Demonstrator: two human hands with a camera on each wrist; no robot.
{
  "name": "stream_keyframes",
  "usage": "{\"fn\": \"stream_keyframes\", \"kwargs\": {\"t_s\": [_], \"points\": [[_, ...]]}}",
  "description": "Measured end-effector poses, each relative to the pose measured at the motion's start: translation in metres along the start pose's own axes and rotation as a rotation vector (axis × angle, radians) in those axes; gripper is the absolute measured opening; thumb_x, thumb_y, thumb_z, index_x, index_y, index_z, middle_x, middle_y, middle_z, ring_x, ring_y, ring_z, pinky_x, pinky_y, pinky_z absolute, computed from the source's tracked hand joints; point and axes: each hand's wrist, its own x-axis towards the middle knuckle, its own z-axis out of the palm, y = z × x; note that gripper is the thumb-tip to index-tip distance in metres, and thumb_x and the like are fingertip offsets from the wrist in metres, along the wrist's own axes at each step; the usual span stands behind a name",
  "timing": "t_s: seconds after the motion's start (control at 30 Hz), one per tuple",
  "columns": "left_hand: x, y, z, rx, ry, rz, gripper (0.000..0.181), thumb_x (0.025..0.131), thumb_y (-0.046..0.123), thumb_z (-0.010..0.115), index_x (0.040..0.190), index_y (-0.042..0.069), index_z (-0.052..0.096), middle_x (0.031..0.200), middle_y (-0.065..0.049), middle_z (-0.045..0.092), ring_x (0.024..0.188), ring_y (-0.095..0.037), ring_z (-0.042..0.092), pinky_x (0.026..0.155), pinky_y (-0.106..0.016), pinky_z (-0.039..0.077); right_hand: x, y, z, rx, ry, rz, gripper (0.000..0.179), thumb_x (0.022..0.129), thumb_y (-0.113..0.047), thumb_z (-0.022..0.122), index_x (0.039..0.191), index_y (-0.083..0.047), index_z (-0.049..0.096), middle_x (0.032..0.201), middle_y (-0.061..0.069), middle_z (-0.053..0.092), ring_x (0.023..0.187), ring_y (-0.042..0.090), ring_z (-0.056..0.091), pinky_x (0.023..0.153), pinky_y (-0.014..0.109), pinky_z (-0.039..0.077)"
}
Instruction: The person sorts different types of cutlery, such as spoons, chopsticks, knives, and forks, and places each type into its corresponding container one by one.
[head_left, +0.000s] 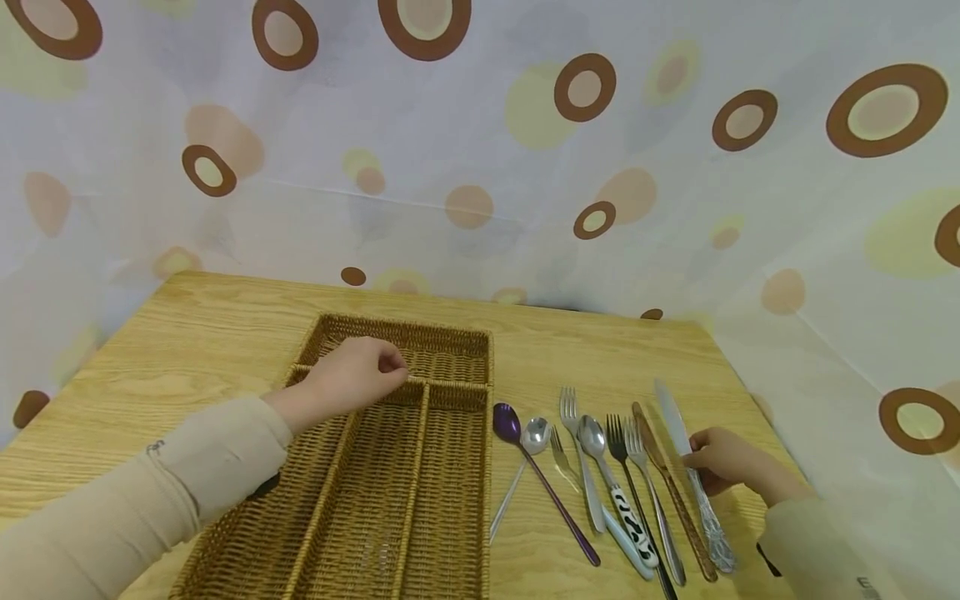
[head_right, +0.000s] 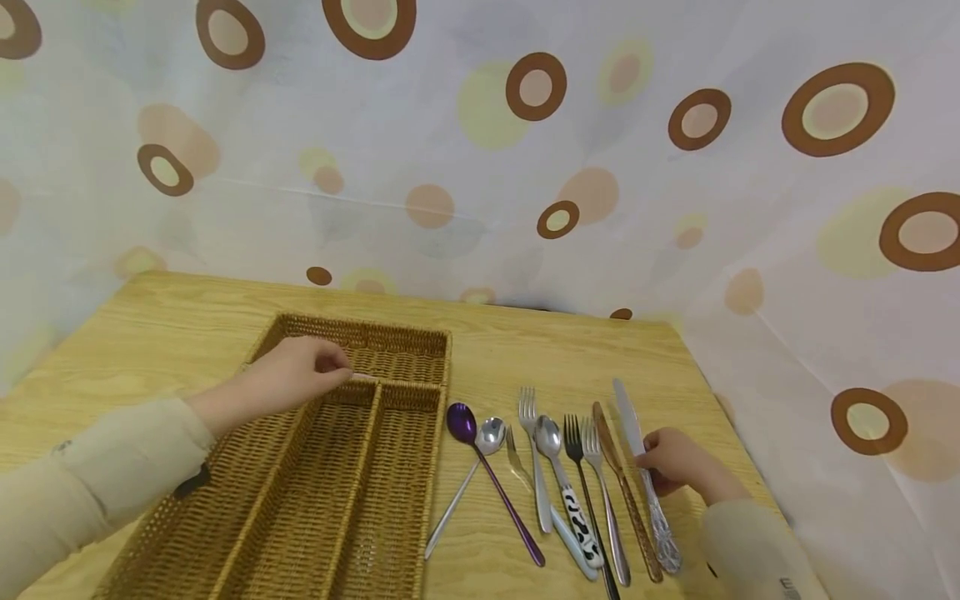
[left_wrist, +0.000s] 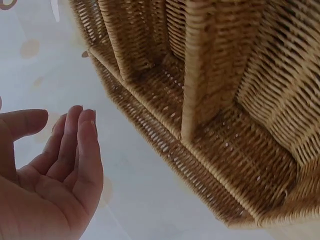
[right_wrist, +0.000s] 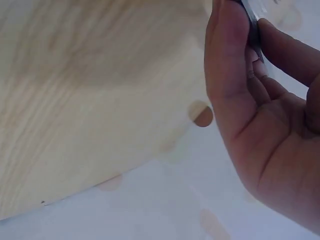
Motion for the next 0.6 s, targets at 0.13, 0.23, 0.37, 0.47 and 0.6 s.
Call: {"fn": "stream_keyframes", "kwargs": {"t_s": [0.13, 0.23, 0.37, 0.47, 0.6], "points": [[0.005, 0.001, 0.004, -0.173, -0.085, -0.034, 0.028, 0.095, 0.023, 0.051, 0.111, 0.005, 0.065, 0.107, -0.011, 0.066, 0.088, -0.018, 0.064, 0.073, -0.033, 0.053, 0.002, -0.018, -0.006, 0.027, -0.011, -0.032, 0.025, 0.095, -0.007, 0.048, 0.071, -0.006, 0.042, 0.06, 0.001, 0.052, 0.052, 0.01, 0.055, 0.055, 0.03, 0.054], [0.007, 0.003, 0.009, -0.29, -0.144, -0.06, 0.027, 0.095, 0.022, 0.051, 0.107, 0.003, 0.066, 0.102, -0.011, 0.067, 0.083, -0.017, 0.064, 0.068, -0.029, 0.054, 0.003, -0.035, -0.006, 0.062, -0.038, -0.062, 0.022, 0.097, -0.008, 0.046, 0.075, -0.003, 0.046, 0.063, 0.001, 0.055, 0.053, 0.01, 0.057, 0.057, 0.031, 0.055], [0.009, 0.006, 0.017, -0.424, -0.204, -0.075, 0.024, 0.096, 0.018, 0.05, 0.1, 0.0, 0.067, 0.097, -0.014, 0.066, 0.072, -0.012, 0.059, 0.061, -0.025, 0.05, 0.005, -0.059, -0.002, 0.131, -0.082, -0.102, 0.018, 0.098, -0.011, 0.044, 0.086, 0.002, 0.05, 0.065, 0.001, 0.054, 0.056, 0.01, 0.059, 0.061, 0.033, 0.057], [0.008, 0.008, 0.021, -0.477, -0.225, -0.092, 0.024, 0.096, 0.016, 0.05, 0.1, -0.001, 0.066, 0.096, -0.014, 0.065, 0.07, -0.011, 0.055, 0.059, -0.024, 0.047, 0.004, -0.077, 0.004, 0.198, -0.111, -0.139, 0.018, 0.098, -0.013, 0.045, 0.086, 0.001, 0.049, 0.066, 0.001, 0.054, 0.058, 0.011, 0.06, 0.063, 0.033, 0.057], [0.005, 0.011, 0.025, -0.468, -0.227, -0.096, 0.024, 0.096, 0.016, 0.05, 0.1, 0.0, 0.067, 0.098, -0.012, 0.064, 0.074, -0.014, 0.057, 0.058, -0.023, 0.047, 0.004, -0.099, 0.014, 0.281, -0.153, -0.192, 0.022, 0.097, -0.014, 0.047, 0.076, -0.007, 0.044, 0.064, 0.0, 0.054, 0.058, 0.01, 0.06, 0.061, 0.029, 0.057]]}}
